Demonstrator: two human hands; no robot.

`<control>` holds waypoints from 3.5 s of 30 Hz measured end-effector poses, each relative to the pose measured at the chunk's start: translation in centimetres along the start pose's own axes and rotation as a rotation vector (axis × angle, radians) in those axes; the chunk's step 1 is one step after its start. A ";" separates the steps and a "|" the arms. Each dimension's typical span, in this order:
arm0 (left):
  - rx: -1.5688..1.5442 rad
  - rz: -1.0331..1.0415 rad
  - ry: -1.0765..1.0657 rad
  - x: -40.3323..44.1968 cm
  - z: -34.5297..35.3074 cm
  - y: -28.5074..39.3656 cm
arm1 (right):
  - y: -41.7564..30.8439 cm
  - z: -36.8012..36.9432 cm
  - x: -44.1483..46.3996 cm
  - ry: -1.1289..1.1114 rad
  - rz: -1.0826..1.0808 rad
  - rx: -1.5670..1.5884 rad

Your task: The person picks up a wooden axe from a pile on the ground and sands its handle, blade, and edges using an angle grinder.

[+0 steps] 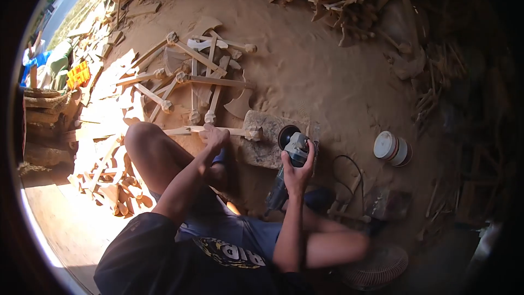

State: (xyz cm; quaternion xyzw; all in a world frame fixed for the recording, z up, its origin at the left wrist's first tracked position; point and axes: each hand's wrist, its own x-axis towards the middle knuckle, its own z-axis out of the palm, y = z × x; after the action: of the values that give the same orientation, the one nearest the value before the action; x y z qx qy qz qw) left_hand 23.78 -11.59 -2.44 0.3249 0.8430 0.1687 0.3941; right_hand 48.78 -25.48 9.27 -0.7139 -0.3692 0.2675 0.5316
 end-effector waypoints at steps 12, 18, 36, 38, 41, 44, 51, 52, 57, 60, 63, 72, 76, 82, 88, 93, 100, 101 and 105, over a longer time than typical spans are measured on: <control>-1.740 -0.248 0.115 6.8 5.3 -1.0 | -2.9 -1.5 -1.7 0.030 -0.014 0.065; -1.344 0.311 -0.048 -0.6 1.2 6.0 | -1.4 -1.6 -1.2 0.015 0.007 0.090; -1.015 0.338 0.090 -0.8 2.7 8.3 | 0.7 2.8 -2.9 -0.233 0.040 -0.021; -1.039 0.332 0.089 -1.3 2.4 8.6 | 0.8 2.9 -3.1 -0.231 0.033 -0.054; -1.114 0.389 0.056 -0.4 3.3 8.1 | -0.4 3.1 -3.3 -0.216 0.056 -0.076; -1.053 0.414 0.055 0.0 3.6 7.9 | 0.2 2.9 -3.2 -0.188 0.029 -0.153; -1.079 0.444 0.097 -0.9 3.2 8.4 | 0.0 2.7 -3.2 -0.217 0.090 -0.090; -1.056 0.411 0.058 -0.6 3.1 8.3 | 0.4 2.7 -3.3 -0.197 0.069 -0.106; -0.733 0.613 0.412 -0.2 4.0 8.5 | -0.2 2.4 -3.7 -0.174 0.016 -0.112; -0.720 0.502 0.346 -2.1 3.1 9.5 | -2.0 2.3 -4.1 -0.232 0.033 -0.108; -0.741 0.570 0.366 -3.2 2.8 10.2 | -2.3 2.7 -4.4 -0.285 0.084 -0.071; -0.706 0.599 0.331 -4.2 3.1 10.6 | -1.7 3.7 -5.1 -0.255 0.016 -0.286; -0.729 0.649 0.348 -4.9 3.0 10.9 | -2.2 3.5 -4.7 -0.277 0.018 -0.241; -0.748 0.658 0.324 -4.9 2.8 10.8 | -1.6 3.6 -4.9 -0.244 -0.004 -0.260; -0.768 0.670 0.315 -4.7 3.0 10.5 | -2.2 3.4 -5.3 -0.313 0.059 -0.234; -0.824 0.648 0.263 -2.5 3.4 9.8 | -0.6 3.3 -6.1 -0.242 0.040 -0.221; -0.103 0.928 0.717 -1.0 3.7 7.4 | -1.5 2.5 -3.9 -0.221 0.000 -0.102; -0.511 0.695 0.409 -2.2 3.8 8.0 | -1.6 2.6 -3.6 -0.232 0.017 -0.093; -0.708 0.695 0.146 -0.3 6.0 6.2 | -1.7 2.4 -3.1 -0.293 0.059 -0.121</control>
State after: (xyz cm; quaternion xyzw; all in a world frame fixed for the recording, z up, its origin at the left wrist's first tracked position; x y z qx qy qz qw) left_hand 31.13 -7.07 -2.75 0.4200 0.6015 0.5880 0.3407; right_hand 44.70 -26.35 10.16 -0.7085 -0.4372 0.3613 0.4199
